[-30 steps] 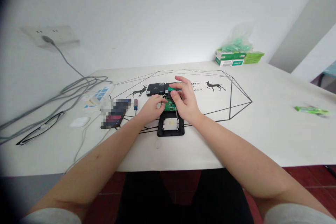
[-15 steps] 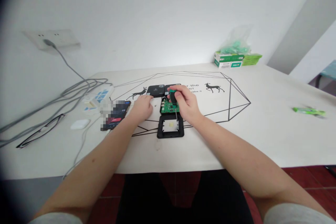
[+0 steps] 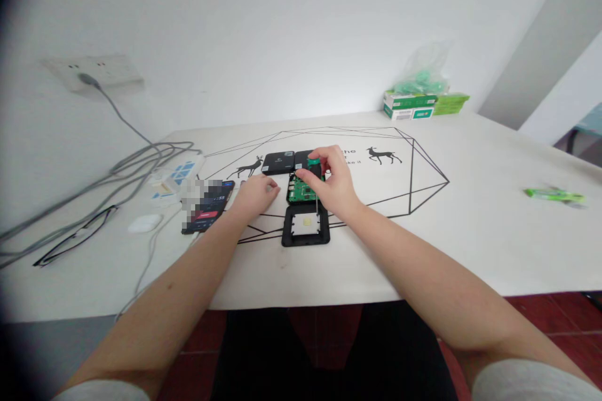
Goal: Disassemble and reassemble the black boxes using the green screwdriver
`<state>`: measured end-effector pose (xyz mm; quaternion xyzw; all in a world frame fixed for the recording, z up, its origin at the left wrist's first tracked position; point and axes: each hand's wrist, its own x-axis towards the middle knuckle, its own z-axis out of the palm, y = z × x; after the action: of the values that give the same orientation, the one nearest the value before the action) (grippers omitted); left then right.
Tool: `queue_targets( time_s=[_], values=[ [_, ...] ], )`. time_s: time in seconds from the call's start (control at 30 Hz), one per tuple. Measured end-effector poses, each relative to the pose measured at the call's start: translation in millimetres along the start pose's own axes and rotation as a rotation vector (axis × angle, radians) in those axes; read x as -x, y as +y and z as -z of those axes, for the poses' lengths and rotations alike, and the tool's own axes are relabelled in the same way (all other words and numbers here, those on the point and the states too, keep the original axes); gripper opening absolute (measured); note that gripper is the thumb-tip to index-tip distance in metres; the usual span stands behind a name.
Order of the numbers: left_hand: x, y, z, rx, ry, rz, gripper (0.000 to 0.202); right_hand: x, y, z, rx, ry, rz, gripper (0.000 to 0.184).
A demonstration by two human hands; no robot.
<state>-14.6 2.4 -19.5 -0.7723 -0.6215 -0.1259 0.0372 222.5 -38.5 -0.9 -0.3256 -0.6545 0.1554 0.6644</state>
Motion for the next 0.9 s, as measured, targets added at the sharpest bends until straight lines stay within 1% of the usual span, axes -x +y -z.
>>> queue_targets(
  time_s=[0.1,0.17,0.23,0.27,0.3,0.4,0.53,0.73,0.83,0.9],
  values=[
    [1.5,7.9,7.2,-0.04,-0.063,0.058,0.026,-0.2,-0.9,-1.7,-0.084,0.024,-0.022,0.033],
    [1.0,11.7,8.6,-0.051,-0.088,0.084,0.026,1.4,-3.1,-3.2,-0.201,-0.004,-0.073,0.036],
    [-0.7,13.4,7.1,-0.057,-0.095,0.102,0.027,3.7,-5.9,-3.5,-0.278,-0.041,-0.102,0.03],
    [-1.8,13.5,5.6,-0.057,-0.096,0.109,0.028,4.7,-7.2,-2.9,-0.283,-0.055,-0.1,0.026],
    [-2.9,13.3,3.8,-0.054,-0.097,0.116,0.028,5.4,-8.1,-2.0,-0.268,-0.066,-0.086,0.023],
    [-5.7,11.8,-1.0,-0.03,-0.089,0.131,0.026,5.2,-8.3,1.1,-0.18,-0.074,-0.035,0.023],
    [-6.4,12.4,-3.3,-0.009,-0.073,0.144,0.022,2.4,-6.1,0.2,-0.131,-0.049,0.009,0.021],
    [-4.9,16.4,-4.2,-0.022,-0.041,0.114,0.022,2.6,-7.7,-4.7,-0.142,-0.058,-0.016,0.024],
    [-4.9,16.5,-5.1,-0.022,-0.038,0.109,0.023,4.3,-8.3,-4.2,-0.095,0.003,-0.021,0.029],
    [-5.5,15.5,-5.2,-0.024,-0.049,0.113,0.026,4.8,-8.5,-2.8,-0.081,0.009,-0.02,0.03]
  ],
)
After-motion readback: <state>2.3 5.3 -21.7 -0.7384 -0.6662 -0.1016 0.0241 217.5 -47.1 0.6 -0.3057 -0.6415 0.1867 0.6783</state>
